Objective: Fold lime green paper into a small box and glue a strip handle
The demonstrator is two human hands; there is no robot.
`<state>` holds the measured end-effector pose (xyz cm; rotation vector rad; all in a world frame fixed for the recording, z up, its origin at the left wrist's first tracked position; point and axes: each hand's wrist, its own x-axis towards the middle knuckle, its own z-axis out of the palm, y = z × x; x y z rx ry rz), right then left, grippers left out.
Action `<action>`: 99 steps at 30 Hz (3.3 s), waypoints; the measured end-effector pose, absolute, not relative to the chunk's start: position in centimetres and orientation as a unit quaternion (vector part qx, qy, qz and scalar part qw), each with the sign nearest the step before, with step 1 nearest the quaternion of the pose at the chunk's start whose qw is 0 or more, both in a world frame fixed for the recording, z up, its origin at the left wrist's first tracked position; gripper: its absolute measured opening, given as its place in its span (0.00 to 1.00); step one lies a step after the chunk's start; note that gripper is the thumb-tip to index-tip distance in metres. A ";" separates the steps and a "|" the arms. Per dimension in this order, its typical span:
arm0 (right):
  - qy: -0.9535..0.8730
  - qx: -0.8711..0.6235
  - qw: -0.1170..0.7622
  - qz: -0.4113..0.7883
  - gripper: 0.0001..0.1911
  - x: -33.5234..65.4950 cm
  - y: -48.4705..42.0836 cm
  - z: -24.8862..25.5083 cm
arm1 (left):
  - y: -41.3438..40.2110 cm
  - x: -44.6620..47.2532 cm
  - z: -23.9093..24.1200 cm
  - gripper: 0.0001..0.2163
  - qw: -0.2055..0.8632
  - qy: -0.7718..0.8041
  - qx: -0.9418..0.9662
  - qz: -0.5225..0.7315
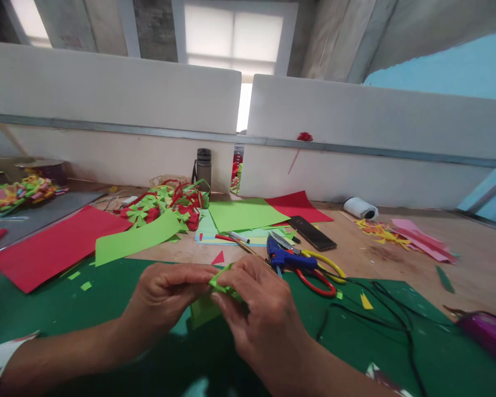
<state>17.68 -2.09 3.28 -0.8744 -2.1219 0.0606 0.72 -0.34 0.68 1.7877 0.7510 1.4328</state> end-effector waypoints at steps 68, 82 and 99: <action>-0.843 -0.302 0.445 -0.019 0.09 17.5 -2.2 4.7 | -0.8 0.5 0.8 0.06 0.317 0.274 0.716 0.559; -0.827 -0.310 0.469 -0.013 0.07 17.6 -2.0 4.2 | -0.9 0.4 1.5 0.05 0.307 0.313 0.728 0.527; -0.861 -0.335 0.379 -0.038 0.01 17.3 -0.2 3.6 | -0.2 0.2 2.4 0.04 0.317 0.373 0.707 0.510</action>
